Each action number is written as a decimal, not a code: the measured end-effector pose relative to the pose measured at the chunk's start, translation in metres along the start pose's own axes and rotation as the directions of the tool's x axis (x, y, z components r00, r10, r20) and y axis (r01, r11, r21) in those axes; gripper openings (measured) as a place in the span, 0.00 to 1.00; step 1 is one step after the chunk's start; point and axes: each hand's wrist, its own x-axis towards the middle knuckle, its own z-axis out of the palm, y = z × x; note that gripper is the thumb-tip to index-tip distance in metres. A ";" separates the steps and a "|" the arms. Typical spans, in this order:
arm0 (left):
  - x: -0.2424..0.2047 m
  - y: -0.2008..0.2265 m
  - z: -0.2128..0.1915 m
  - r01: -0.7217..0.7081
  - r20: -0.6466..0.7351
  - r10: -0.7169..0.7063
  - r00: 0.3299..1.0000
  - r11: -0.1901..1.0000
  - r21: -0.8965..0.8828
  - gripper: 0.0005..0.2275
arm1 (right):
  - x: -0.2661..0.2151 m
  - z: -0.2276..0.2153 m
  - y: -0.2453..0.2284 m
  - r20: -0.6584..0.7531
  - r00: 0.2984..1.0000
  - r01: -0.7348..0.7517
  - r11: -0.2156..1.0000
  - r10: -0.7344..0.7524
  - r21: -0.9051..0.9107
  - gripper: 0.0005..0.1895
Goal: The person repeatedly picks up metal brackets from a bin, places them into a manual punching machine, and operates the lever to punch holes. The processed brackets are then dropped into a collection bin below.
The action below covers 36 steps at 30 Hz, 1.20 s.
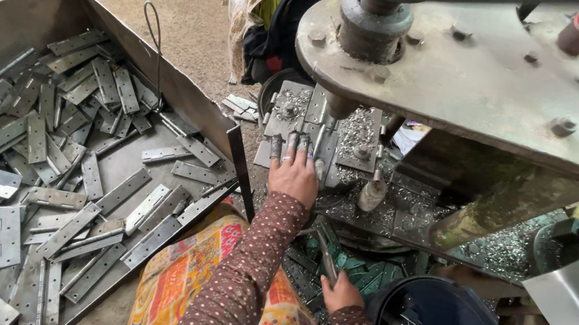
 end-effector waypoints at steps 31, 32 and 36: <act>0.024 -0.007 0.006 -0.127 -0.141 0.134 0.981 0.990 0.053 0.12 | 0.014 -0.027 0.017 0.182 0.982 -0.033 0.995 0.050 -0.094 0.32; 0.030 -0.007 0.009 -0.112 -0.077 0.114 0.990 0.993 0.033 0.12 | 0.007 -0.035 0.015 0.203 0.976 -0.046 0.990 0.073 -0.135 0.32; 0.052 -0.001 0.011 -0.118 -0.005 0.118 0.993 0.993 0.016 0.12 | 0.006 -0.030 0.007 0.119 0.993 -0.017 0.999 0.022 -0.044 0.30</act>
